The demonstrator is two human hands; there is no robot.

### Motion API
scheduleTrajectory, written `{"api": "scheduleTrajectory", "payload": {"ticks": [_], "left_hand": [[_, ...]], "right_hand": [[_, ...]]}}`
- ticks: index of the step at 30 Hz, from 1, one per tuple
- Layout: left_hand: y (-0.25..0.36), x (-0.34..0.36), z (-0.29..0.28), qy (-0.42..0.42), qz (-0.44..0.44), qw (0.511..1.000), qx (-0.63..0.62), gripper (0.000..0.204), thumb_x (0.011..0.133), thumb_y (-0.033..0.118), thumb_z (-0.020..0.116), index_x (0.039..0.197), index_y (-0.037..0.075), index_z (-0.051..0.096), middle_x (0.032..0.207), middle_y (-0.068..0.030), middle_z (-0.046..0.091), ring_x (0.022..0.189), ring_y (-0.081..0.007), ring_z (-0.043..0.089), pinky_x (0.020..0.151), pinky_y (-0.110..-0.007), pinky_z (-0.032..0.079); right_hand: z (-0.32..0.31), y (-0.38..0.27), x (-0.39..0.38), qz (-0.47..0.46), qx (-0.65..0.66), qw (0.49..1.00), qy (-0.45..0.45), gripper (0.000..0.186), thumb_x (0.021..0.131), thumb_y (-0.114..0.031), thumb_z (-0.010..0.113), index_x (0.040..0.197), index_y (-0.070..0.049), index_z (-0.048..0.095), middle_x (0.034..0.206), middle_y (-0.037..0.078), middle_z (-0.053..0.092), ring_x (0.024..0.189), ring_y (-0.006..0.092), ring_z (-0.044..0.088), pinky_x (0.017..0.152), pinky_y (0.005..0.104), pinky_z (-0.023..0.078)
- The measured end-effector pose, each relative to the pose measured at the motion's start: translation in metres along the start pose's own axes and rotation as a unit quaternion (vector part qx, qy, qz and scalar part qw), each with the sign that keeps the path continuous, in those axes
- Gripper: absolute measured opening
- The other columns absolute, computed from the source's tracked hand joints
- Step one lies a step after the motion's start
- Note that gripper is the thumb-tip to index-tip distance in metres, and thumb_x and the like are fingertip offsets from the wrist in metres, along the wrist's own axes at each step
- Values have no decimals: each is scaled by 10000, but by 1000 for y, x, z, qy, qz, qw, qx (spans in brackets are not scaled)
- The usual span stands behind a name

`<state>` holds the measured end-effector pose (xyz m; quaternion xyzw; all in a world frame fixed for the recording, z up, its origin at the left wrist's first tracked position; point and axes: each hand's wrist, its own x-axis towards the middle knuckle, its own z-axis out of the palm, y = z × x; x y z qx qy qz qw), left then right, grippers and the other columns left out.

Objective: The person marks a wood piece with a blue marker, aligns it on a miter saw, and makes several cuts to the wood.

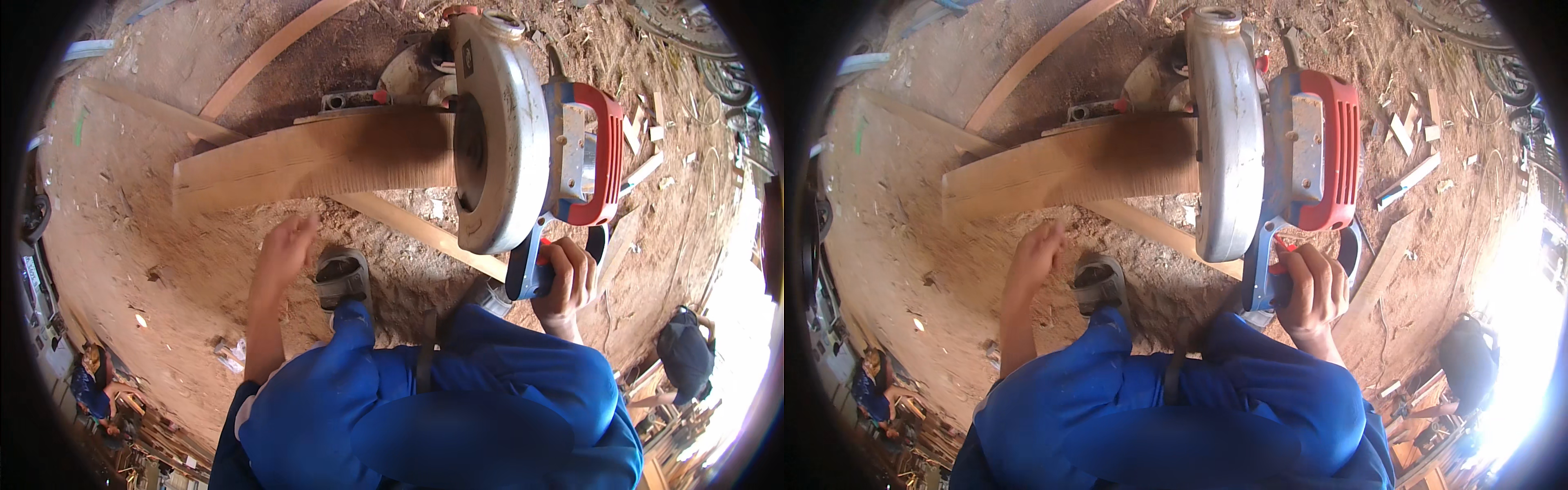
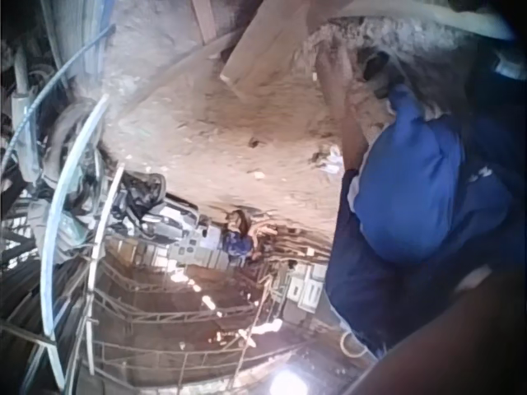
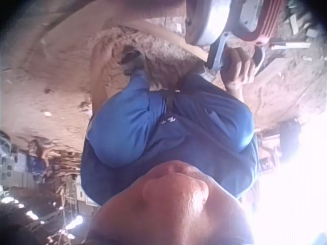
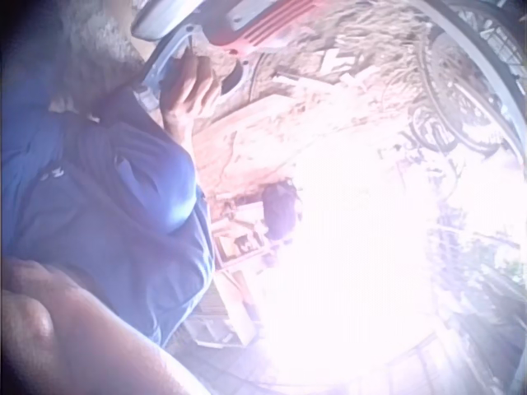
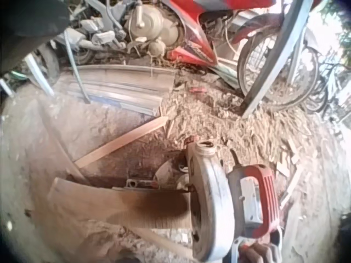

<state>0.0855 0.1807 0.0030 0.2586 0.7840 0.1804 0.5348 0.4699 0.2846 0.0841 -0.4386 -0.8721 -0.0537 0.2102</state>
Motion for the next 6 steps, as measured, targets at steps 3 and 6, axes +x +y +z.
{"api": "scheduleTrajectory", "payload": {"ticks": [3,6], "left_hand": [[101,-60,-8,-147,163,972,89,330,915,383,718,867,71,622,606,-56,603,551,-171,617,509,-343,433],[173,-101,7,-188,445,867,121,226,838,228,781,924,81,633,695,-1,600,574,-149,588,499,-293,432]], "right_hand": [[-1,1,-2,-4,4,1000,0,271,772,-84,783,1018,-64,670,958,77,679,786,236,665,719,352,536],[-4,1,3,-16,24,999,14,273,773,-78,780,1022,-66,669,957,78,679,787,234,665,720,354,536]]}}
